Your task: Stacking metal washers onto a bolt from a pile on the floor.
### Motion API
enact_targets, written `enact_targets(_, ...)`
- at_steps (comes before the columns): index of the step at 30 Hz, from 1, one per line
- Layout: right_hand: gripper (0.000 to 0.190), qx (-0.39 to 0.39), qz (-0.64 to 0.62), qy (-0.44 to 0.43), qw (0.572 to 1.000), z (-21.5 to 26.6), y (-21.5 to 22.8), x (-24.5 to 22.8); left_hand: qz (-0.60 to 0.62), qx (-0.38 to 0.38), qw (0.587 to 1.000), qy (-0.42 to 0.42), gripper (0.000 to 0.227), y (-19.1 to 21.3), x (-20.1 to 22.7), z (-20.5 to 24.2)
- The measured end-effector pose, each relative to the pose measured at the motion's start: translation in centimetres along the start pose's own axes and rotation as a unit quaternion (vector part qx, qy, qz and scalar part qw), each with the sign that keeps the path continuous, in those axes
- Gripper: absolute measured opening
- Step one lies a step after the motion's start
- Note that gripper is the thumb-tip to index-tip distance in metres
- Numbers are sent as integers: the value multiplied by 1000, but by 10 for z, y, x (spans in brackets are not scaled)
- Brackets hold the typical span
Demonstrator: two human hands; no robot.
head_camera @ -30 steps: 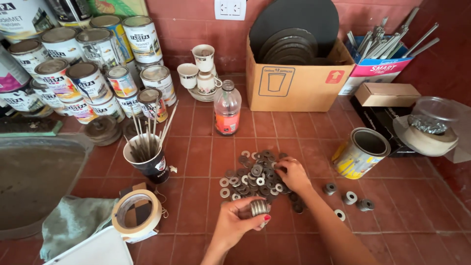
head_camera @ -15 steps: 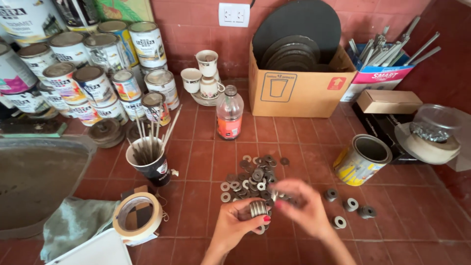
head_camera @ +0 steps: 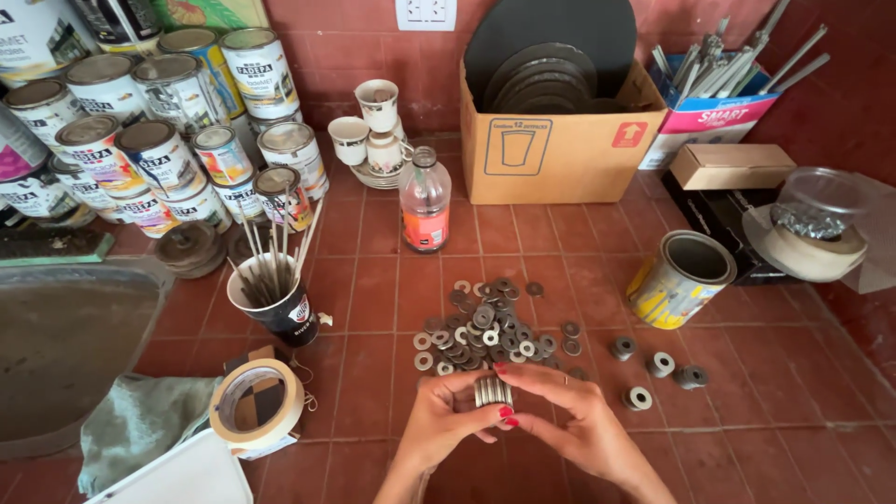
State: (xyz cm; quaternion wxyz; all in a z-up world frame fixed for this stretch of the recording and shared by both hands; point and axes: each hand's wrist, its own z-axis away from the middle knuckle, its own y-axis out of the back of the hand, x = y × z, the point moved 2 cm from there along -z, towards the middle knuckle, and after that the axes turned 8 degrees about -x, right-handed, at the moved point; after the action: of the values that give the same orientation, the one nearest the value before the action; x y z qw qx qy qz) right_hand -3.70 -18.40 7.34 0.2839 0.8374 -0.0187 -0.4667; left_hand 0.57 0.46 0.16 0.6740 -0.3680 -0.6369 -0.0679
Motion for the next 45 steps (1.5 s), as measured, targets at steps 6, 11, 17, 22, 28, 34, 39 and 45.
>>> enact_targets(6, 52, -9, 55, 0, 998, 7, 3, -4, 18, -41, 999, 15, 33, -6, -16, -1)
enact_targets(11, 51, -82, 95, -40, 991, 11, 3, -21, 133, -41, 984, 111, 7, 1, -104, -11)
enact_targets(17, 34, -178, 171, -115, 962, 29, 7, -9, 309, 23, 918, 246, 30, 10, -192, -7)
enact_targets(22, 35, -209, 138, -267, 931, 68, 38, 27, 42, -83, 971, 219, 62, -19, -95, 3)
enact_targets(28, 35, -93, 329, -442, 829, 147, 106, 118, -33, 45, 978, 199, 50, 21, -65, 9)
enact_targets(34, 21, -124, 403, -553, 719, 167, 134, 168, -149, 69, 971, 171, 47, 46, -45, 2)
enact_targets(39, 24, -126, 423, -556, 704, 166, 130, 181, -156, 94, 968, 175, 45, 51, -35, 0)
enact_targets(45, 22, -116, 418, -568, 700, 161, 125, 176, -153, 116, 967, 168, 44, 58, -49, 7)
